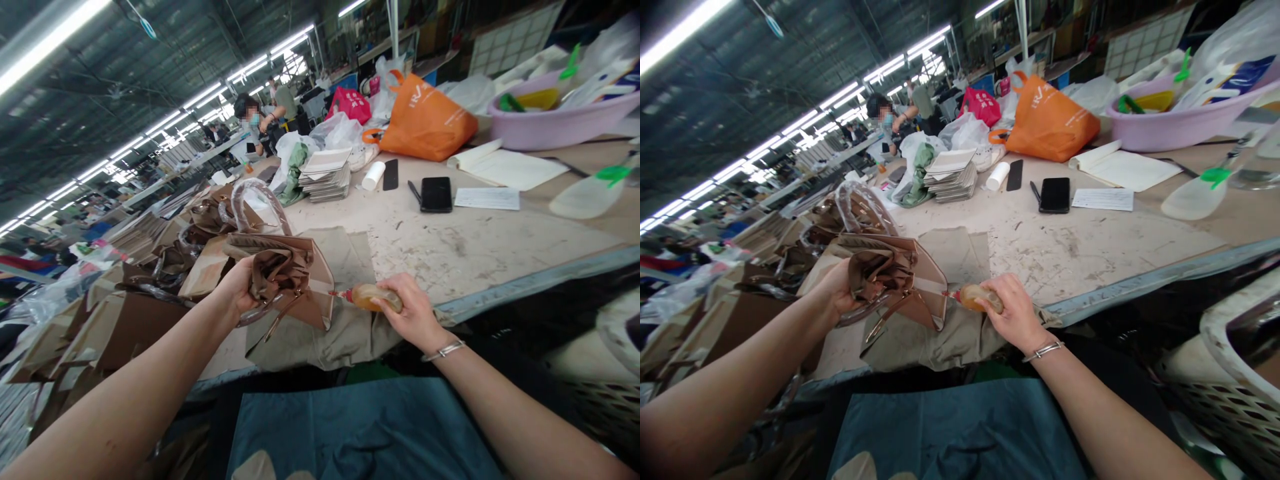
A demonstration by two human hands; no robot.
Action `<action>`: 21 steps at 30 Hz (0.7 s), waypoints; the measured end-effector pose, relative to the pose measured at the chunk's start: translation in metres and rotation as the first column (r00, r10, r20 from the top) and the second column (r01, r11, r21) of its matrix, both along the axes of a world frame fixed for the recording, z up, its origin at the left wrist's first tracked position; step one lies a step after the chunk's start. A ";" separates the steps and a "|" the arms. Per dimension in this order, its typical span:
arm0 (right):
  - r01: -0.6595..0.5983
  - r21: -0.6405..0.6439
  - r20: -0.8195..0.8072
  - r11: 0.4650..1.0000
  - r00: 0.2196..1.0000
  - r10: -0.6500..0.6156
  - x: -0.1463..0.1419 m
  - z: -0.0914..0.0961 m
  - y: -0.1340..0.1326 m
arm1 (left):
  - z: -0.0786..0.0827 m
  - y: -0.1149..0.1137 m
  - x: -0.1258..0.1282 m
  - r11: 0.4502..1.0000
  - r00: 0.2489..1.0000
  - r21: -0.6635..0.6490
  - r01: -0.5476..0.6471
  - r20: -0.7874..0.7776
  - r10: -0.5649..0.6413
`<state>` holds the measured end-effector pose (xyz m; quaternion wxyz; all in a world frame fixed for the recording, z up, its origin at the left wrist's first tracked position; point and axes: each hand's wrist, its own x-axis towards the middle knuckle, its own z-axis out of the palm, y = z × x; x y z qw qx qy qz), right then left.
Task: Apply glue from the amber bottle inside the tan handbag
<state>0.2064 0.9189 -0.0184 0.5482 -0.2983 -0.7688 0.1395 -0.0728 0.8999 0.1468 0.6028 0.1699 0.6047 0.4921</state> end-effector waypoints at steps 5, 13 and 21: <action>0.024 0.020 0.013 1.000 1.000 -0.024 0.000 0.001 0.000 | -0.004 0.000 -0.003 0.991 0.993 0.062 0.121 -0.021 -0.119; -0.026 0.077 0.070 0.997 0.997 0.021 0.004 0.001 -0.002 | -0.006 0.001 -0.002 0.998 0.998 0.043 0.055 -0.031 -0.053; -0.025 0.007 0.038 1.000 0.999 0.024 0.003 0.002 -0.003 | -0.010 0.001 -0.008 0.998 0.999 0.034 0.043 -0.024 -0.042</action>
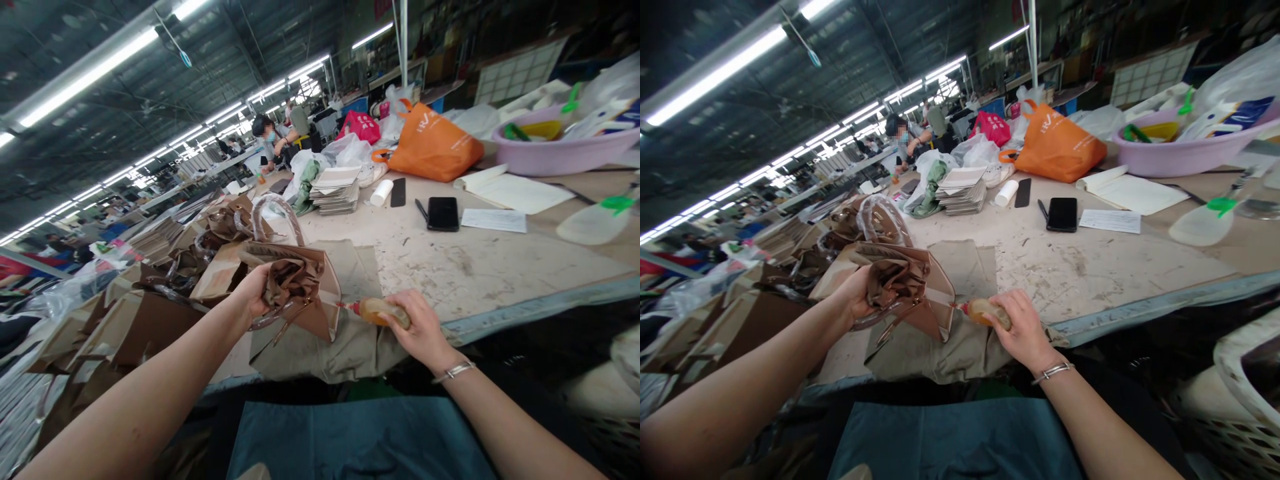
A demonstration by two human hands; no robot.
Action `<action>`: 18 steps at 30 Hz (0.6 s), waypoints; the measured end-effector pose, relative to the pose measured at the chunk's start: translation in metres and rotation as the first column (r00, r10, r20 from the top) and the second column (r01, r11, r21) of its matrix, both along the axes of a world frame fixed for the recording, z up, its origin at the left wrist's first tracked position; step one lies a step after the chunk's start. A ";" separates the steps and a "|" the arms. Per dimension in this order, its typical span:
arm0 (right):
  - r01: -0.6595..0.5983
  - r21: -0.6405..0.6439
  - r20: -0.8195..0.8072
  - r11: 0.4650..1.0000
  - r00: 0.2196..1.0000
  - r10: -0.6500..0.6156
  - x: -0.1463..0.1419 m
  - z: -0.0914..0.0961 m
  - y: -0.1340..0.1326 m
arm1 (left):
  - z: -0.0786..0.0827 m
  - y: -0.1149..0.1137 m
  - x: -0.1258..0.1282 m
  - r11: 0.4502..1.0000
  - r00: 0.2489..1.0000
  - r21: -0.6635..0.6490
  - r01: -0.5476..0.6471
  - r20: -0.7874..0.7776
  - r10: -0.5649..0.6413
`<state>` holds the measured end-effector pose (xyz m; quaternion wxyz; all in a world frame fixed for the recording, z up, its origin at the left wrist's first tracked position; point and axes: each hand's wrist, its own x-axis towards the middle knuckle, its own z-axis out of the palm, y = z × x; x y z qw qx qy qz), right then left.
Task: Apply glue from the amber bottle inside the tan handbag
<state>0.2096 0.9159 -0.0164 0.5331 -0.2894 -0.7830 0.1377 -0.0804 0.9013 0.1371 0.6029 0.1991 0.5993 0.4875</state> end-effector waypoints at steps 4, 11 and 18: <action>0.034 0.019 -0.026 0.999 0.999 -0.033 -0.002 0.000 0.005 | 0.006 -0.002 0.009 1.000 1.000 0.002 -0.014 0.026 0.014; 0.115 0.052 -0.132 0.992 0.986 -0.107 -0.005 0.011 0.009 | -0.006 0.003 -0.005 1.000 1.000 0.018 0.013 0.005 -0.013; 0.130 0.084 -0.128 0.988 0.985 -0.119 -0.006 0.015 0.010 | -0.009 0.005 -0.006 0.998 0.998 0.035 0.045 0.040 -0.046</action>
